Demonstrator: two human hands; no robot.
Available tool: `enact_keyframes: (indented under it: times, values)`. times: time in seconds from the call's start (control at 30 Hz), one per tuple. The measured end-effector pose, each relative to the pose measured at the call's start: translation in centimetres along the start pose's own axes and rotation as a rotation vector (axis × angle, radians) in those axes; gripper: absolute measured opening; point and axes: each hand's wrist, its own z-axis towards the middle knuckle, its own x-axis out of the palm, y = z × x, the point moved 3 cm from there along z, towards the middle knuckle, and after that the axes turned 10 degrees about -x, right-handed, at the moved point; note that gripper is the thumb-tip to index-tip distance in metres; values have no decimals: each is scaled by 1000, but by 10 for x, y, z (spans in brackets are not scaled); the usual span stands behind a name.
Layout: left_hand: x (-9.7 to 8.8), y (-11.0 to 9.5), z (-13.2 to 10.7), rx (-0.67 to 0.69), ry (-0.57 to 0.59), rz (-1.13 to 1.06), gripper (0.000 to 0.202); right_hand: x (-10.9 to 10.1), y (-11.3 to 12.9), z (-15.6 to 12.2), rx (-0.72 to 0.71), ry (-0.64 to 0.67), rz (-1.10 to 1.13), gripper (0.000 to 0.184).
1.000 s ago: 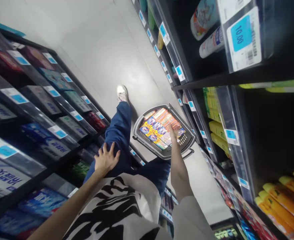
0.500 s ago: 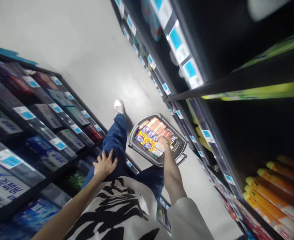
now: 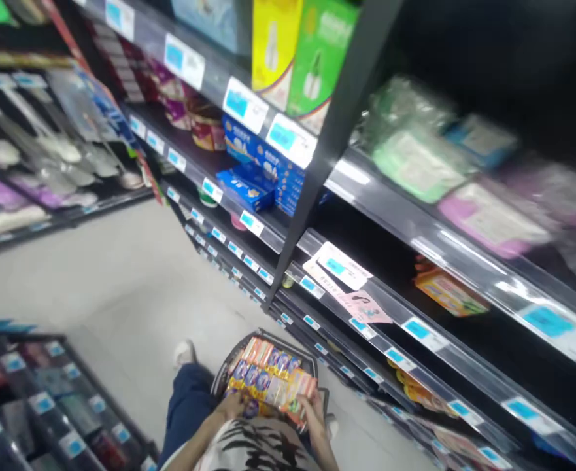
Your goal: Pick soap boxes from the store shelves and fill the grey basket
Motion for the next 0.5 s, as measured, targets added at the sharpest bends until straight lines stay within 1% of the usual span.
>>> enact_keyframes:
  times: [0.07,0.13,0.2,0.27,0.3,0.37,0.43,0.5]
  values:
    - [16,-36,-3,54,71,-20,42,-13,12,-9,22,-58,99,28]
    - [31,-67,-11,81,161,-78,54,-20,31,-17,5,-74,160,29]
    - [44,-94,-23,62,311,-256,62,-22,51,-21,-39,-68,173,30]
    - [50,-118,-36,93,418,-378,64,-21,71,-23,-87,-64,161,35]
    - [51,-128,-42,129,432,-396,63,-19,80,-24,-109,-61,157,38]
    - [49,-145,-52,217,391,-382,59,-14,96,-25,-160,-43,156,42]
    - [43,-156,-59,284,318,-366,56,-7,109,-26,-209,-22,168,45]
    - [37,-161,-65,308,281,-391,57,-1,118,-27,-228,-9,183,49]
